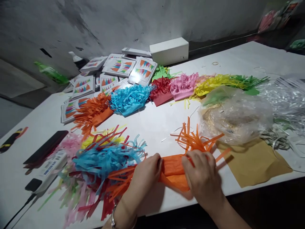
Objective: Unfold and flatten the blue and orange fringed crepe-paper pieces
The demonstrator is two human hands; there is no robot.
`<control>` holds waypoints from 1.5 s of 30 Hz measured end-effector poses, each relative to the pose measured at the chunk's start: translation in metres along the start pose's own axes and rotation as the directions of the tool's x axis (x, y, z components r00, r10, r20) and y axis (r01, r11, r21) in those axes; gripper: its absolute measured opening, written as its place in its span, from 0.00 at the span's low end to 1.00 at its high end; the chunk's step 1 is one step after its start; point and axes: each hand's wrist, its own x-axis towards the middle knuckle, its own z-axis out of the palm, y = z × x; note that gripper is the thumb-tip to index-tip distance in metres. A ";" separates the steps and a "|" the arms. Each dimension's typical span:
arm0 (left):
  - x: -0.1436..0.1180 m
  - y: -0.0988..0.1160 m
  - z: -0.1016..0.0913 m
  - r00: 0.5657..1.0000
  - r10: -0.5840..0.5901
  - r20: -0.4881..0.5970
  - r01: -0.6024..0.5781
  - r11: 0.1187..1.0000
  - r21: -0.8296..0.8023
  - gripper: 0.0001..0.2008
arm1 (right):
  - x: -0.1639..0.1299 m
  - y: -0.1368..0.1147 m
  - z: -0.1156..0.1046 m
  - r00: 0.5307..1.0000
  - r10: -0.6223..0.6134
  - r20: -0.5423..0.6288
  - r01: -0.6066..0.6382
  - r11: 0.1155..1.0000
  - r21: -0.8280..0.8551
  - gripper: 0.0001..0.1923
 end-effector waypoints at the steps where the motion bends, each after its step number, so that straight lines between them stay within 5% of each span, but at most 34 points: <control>1: 0.001 -0.001 0.001 1.000 0.001 0.006 -0.001 1.000 0.004 0.11 | -0.003 -0.001 0.001 0.996 -0.094 -0.005 0.094 0.995 0.040 0.12; 4: 0.004 -0.004 0.000 1.000 0.001 0.021 -0.001 1.000 0.000 0.10 | -0.010 -0.002 0.007 0.953 -0.303 0.005 0.300 0.947 0.117 0.17; 8: -0.005 -0.009 -0.003 0.994 0.068 -0.081 -0.072 0.996 -0.045 0.08 | -0.006 -0.003 0.011 0.955 -0.297 -0.008 0.296 0.947 0.124 0.15; 12: -0.020 -0.010 0.010 0.874 0.393 -0.285 -0.418 0.908 -0.031 0.11 | -0.001 -0.007 0.005 0.970 -0.243 -0.025 0.244 0.958 0.154 0.11; 15: -0.028 -0.011 0.029 0.801 0.440 -0.405 -0.489 0.872 -0.020 0.07 | -0.005 -0.009 0.004 0.957 -0.291 -0.006 0.289 0.948 0.135 0.14; 18: -0.034 -0.015 0.040 0.777 0.437 -0.454 -0.506 0.862 -0.037 0.07 | -0.016 -0.005 0.006 0.943 -0.333 -0.001 0.332 0.938 0.104 0.18; 24: -0.048 -0.025 0.039 0.843 0.365 -0.395 -0.432 0.897 -0.091 0.08 | -0.028 0.003 0.009 0.972 -0.227 0.054 0.220 0.969 0.117 0.16; 29: -0.049 -0.025 0.035 0.916 0.126 -0.382 -0.189 0.973 -0.132 0.10 | -0.005 -0.002 0.013 0.983 -0.118 0.141 0.114 0.993 0.038 0.12; 37: -0.033 -0.016 0.020 0.982 0.014 -0.188 -0.019 1.000 -0.025 0.08 | 0.020 -0.001 0.011 0.986 -0.042 0.162 0.052 0.997 -0.058 0.09; 40: -0.029 -0.013 0.018 0.985 0.009 -0.174 -0.010 1.000 -0.009 0.08 | 0.016 -0.002 0.007 0.984 -0.148 0.099 0.148 0.989 0.009 0.08; 45: -0.034 -0.017 0.019 0.971 0.038 -0.234 -0.048 0.998 -0.036 0.05 | 0.005 -0.007 0.010 0.910 -0.409 0.069 0.392 0.903 0.176 0.15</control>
